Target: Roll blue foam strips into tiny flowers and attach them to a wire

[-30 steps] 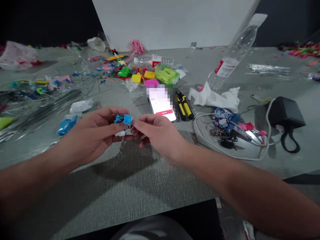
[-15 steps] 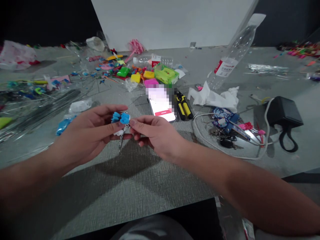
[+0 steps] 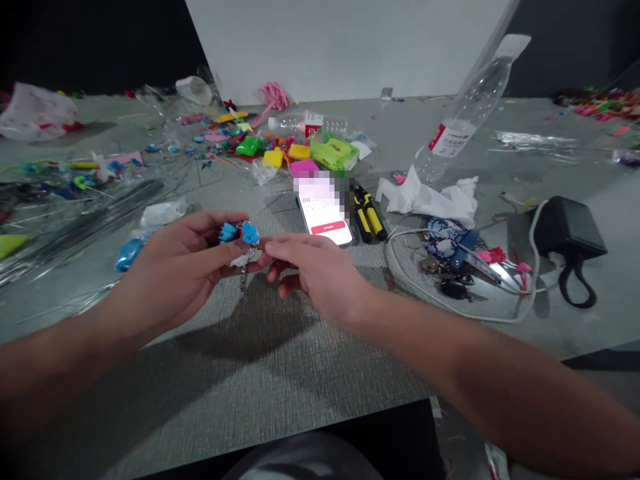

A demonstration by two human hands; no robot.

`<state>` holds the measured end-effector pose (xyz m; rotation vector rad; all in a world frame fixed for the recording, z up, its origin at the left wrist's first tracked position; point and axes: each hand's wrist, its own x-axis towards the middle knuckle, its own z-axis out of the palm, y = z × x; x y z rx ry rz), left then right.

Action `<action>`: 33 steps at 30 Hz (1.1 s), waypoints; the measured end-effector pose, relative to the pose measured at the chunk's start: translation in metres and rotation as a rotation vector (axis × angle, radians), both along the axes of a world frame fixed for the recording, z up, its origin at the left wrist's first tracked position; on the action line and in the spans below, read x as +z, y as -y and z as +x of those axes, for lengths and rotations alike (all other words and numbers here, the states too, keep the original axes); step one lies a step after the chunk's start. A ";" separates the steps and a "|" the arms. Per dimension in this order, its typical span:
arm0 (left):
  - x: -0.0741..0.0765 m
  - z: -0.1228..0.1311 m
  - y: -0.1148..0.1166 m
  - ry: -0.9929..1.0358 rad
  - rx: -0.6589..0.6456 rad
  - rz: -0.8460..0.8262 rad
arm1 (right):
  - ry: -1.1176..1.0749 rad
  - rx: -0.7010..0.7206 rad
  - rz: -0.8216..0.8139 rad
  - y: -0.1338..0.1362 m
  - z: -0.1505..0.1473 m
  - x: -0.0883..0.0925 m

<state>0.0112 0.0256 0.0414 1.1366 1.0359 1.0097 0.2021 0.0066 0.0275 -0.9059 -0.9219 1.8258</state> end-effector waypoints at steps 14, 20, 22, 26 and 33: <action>0.004 0.001 -0.006 0.309 -0.166 -0.337 | 0.622 -0.281 0.726 0.007 0.004 0.000; 0.014 -0.004 0.005 0.402 -0.346 -0.403 | 0.599 -0.215 1.016 0.016 0.009 0.014; 0.016 -0.005 0.009 0.379 -0.387 -0.379 | 0.580 -0.193 0.999 0.020 0.009 0.017; 0.017 -0.006 0.010 0.368 -0.404 -0.336 | 0.569 -0.190 0.996 0.024 0.008 0.019; 0.014 -0.006 0.009 0.395 -0.456 -0.283 | 0.608 -0.249 1.108 0.025 0.004 0.022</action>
